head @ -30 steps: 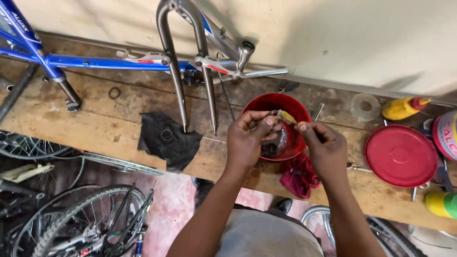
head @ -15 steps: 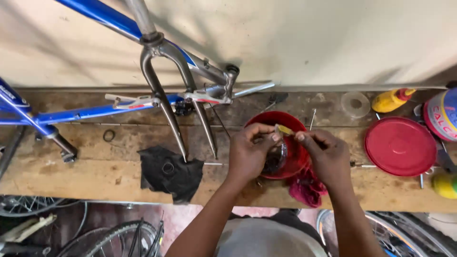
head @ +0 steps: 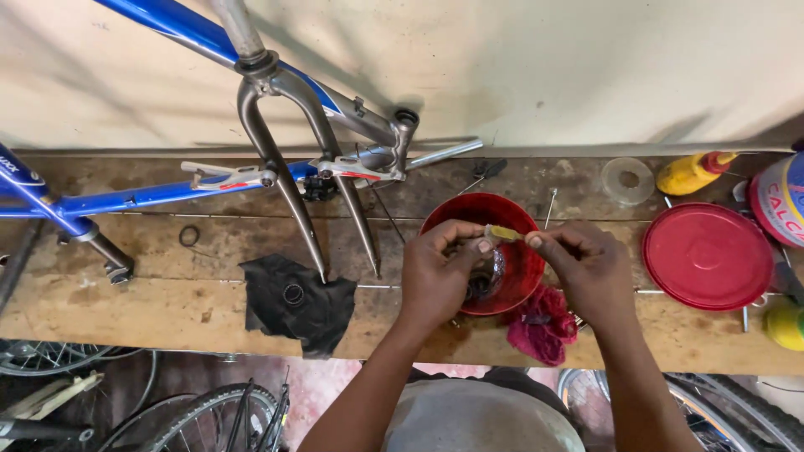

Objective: Cleaning bicycle components in a bucket of solvent using a rag and a brush

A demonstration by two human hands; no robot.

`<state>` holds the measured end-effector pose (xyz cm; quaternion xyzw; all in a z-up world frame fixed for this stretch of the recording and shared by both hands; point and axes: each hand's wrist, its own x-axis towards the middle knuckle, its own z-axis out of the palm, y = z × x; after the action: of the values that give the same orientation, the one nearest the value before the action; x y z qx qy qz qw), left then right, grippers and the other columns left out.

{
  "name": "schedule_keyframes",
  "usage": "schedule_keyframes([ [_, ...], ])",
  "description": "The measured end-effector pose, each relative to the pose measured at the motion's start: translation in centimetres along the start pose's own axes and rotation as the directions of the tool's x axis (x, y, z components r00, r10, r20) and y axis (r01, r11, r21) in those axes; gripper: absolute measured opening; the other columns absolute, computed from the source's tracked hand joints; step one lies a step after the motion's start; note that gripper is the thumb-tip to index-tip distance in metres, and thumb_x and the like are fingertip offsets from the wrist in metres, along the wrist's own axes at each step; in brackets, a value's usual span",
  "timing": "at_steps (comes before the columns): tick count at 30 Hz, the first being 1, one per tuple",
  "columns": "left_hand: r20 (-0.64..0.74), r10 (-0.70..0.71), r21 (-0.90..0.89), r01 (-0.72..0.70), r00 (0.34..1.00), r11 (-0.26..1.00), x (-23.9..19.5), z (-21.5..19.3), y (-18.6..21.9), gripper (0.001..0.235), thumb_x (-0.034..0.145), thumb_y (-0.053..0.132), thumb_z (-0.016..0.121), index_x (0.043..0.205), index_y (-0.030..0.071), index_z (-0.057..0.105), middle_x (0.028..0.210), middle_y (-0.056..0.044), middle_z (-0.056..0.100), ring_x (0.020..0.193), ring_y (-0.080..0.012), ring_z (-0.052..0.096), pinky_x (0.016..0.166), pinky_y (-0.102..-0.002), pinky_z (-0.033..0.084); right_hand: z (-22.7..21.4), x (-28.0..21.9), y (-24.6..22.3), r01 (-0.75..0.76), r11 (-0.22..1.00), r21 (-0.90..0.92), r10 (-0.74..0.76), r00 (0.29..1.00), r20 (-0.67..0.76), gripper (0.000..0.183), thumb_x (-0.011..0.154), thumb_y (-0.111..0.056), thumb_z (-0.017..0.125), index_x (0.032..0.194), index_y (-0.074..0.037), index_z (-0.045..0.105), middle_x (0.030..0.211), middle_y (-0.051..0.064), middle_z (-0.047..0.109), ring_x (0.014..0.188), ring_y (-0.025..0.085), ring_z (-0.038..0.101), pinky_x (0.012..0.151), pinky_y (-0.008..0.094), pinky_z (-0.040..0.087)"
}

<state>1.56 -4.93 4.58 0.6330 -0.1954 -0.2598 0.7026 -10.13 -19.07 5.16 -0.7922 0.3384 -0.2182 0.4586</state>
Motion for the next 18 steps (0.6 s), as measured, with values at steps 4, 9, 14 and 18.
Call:
schedule_keyframes([
  [4, 0.081, 0.040, 0.091, -0.047, 0.996, 0.995, 0.0, 0.1, -0.1, 0.014, 0.089, -0.001, 0.066, 0.103, 0.000, 0.071, 0.087, -0.025, 0.071, 0.083, -0.0371, 0.072, 0.067, -0.046, 0.063, 0.5, -0.1, -0.7, 0.038, 0.999, -0.004, -0.038, 0.999, -0.003, 0.011, 0.088, -0.019, 0.076, 0.084, -0.009, 0.078, 0.064, 0.013, 0.063, 0.067, 0.022, 0.062, 0.070, 0.034, 0.049],
  [9, 0.036, 0.058, 0.069, -0.060, 0.998, 0.996, -0.8, 0.1, 0.4, 0.012, 0.091, 0.002, 0.066, 0.101, -0.001, 0.072, 0.085, -0.024, 0.072, 0.083, -0.0333, 0.072, 0.071, -0.045, 0.062, -0.5, -0.1, 0.7, -0.060, 0.998, 0.031, 0.060, 0.998, 0.000, 0.009, 0.085, -0.015, 0.077, 0.087, -0.006, 0.076, 0.068, 0.019, 0.061, 0.065, 0.022, 0.062, 0.062, 0.033, 0.053],
  [14, 0.035, 0.068, 0.105, -0.071, 0.997, 0.992, -0.9, 0.7, -0.5, 0.010, 0.088, 0.001, 0.068, 0.097, 0.002, 0.073, 0.082, -0.021, 0.072, 0.083, -0.0338, 0.072, 0.071, -0.047, 0.061, 0.0, -0.5, -0.9, 0.039, 0.998, -0.044, -0.038, 0.999, 0.009, 0.008, 0.085, -0.016, 0.077, 0.084, -0.008, 0.078, 0.066, 0.018, 0.064, 0.067, 0.028, 0.065, 0.065, 0.037, 0.050],
  [18, 0.011, 0.061, 0.086, -0.061, 0.998, 0.994, -1.2, 0.0, 0.1, 0.014, 0.091, 0.001, 0.064, 0.102, -0.003, 0.070, 0.086, -0.029, 0.070, 0.083, -0.0377, 0.072, 0.071, -0.047, 0.061, -0.2, -0.4, 0.4, 0.006, 0.998, -0.058, -0.006, 1.000, 0.011, 0.006, 0.084, -0.019, 0.078, 0.084, -0.013, 0.079, 0.067, 0.015, 0.065, 0.066, 0.026, 0.065, 0.070, 0.037, 0.051],
])
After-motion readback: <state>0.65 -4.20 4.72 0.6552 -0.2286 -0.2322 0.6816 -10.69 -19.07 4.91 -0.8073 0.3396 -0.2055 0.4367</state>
